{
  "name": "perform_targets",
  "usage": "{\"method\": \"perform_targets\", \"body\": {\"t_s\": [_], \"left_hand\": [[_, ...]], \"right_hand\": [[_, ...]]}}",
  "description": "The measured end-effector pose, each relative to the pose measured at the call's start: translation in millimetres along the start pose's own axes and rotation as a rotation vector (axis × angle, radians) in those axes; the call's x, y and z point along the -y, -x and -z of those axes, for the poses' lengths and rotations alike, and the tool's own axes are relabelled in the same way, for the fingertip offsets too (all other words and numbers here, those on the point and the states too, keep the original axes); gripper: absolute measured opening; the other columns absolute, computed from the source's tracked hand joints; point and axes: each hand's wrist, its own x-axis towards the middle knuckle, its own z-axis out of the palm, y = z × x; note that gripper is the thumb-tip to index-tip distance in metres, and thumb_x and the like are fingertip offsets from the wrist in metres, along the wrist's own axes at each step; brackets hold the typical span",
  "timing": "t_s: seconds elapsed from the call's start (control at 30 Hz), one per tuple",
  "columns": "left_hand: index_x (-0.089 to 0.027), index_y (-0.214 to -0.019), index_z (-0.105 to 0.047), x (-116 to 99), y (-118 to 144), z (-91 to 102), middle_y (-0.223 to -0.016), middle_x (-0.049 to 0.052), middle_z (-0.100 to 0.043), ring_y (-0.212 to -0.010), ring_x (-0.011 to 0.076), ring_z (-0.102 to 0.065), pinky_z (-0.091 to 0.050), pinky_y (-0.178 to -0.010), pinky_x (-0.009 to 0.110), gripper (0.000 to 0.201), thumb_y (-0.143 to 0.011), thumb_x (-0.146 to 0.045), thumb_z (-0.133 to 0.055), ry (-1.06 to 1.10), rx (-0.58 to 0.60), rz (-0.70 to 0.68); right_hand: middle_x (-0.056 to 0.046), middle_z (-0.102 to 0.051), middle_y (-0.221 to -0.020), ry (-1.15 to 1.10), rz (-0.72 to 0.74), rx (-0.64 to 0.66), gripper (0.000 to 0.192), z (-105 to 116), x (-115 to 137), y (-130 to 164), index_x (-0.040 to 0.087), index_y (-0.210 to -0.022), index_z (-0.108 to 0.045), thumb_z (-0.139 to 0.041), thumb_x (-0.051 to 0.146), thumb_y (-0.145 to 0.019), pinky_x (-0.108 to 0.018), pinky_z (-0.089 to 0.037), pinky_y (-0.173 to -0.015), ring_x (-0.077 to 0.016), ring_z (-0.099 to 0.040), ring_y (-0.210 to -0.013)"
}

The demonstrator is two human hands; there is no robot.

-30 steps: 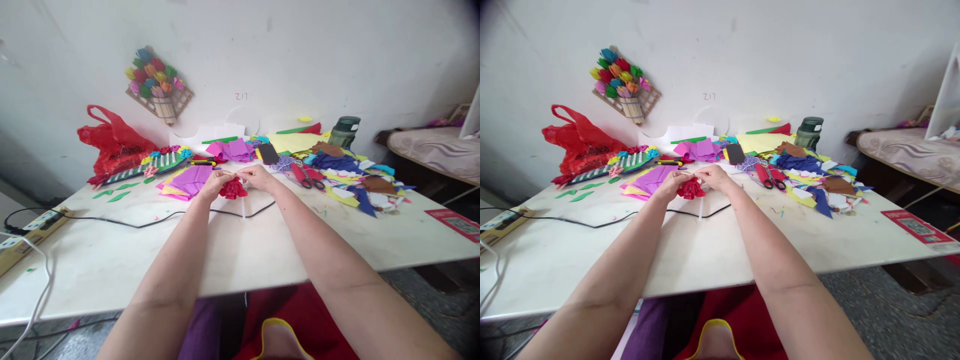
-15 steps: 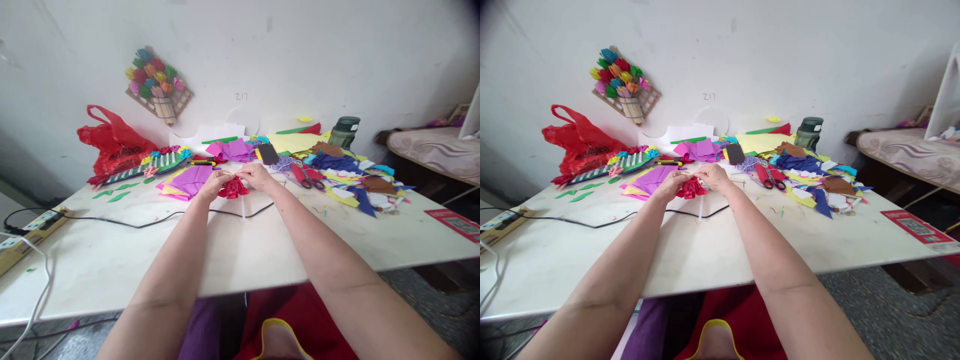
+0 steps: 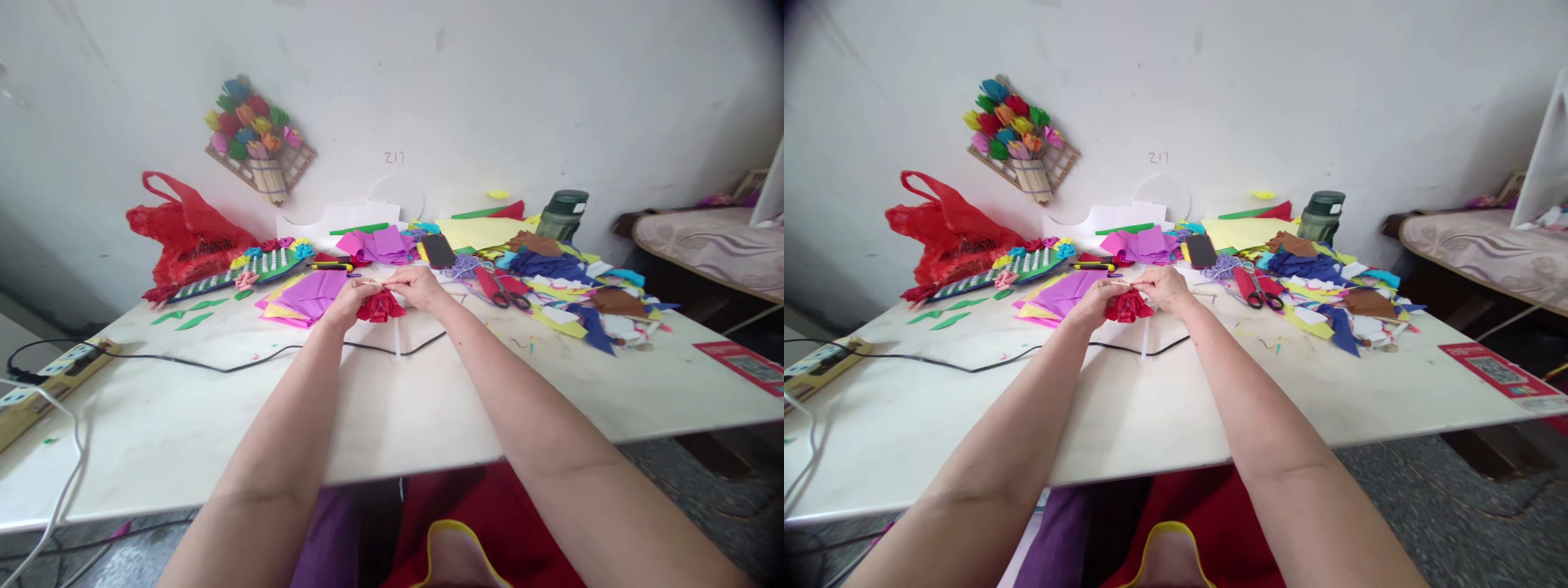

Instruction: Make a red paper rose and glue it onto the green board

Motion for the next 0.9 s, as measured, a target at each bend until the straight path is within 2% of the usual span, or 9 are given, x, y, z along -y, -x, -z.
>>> {"method": "perform_targets", "body": {"t_s": [0.23,0.43,0.67,0.9], "left_hand": [[-0.014,-0.057,-0.056,-1.4,0.4,-1.1,-0.047,-0.001,-0.051,-0.042,0.0075,-0.045,-0.031,-0.043,0.021,0.016,-0.056,-0.024,-0.069,-0.014,-0.001,-0.013],[-0.014,-0.06,-0.056,1.3,-2.5,-0.2,-0.051,0.0,-0.055,-0.044,0.0096,-0.05,-0.034,-0.044,0.022,0.024,-0.06,-0.032,-0.072,-0.001,-0.049,0.002],[-0.013,-0.063,-0.057,3.2,-2.1,2.0,-0.053,0.001,-0.057,-0.045,0.0095,-0.051,-0.034,-0.044,0.022,0.031,-0.062,-0.037,-0.077,0.002,0.054,-0.003],[-0.013,-0.058,-0.056,2.5,-2.5,4.4,-0.047,0.001,-0.053,-0.038,0.0071,-0.044,-0.027,-0.038,0.02,0.036,-0.061,-0.042,-0.077,-0.091,0.082,-0.016]], "right_hand": [[-0.004,-0.072,-0.08,-0.03,-0.016,-0.008,0.014,-0.8,1.3,-1.1,0.021,-0.079,-0.077,-0.066,0.014,-0.074,-0.026,-0.049,-0.07,-0.0162,-0.065,-0.076],[-0.004,-0.072,-0.081,-0.009,-0.042,-0.018,0.013,-0.6,3.7,-0.9,0.02,-0.077,-0.076,-0.065,0.014,-0.074,-0.027,-0.049,-0.072,-0.0167,-0.065,-0.078],[-0.004,-0.072,-0.082,0.013,-0.09,-0.025,0.011,-1.7,3.5,-0.3,0.021,-0.076,-0.076,-0.066,0.016,-0.072,-0.028,-0.049,-0.071,-0.0173,-0.065,-0.079],[-0.004,-0.072,-0.075,-0.071,-0.141,0.003,0.008,1.8,5.0,0.6,0.017,-0.072,-0.075,-0.067,0.016,-0.07,-0.026,-0.049,-0.068,-0.0162,-0.064,-0.072]]}}
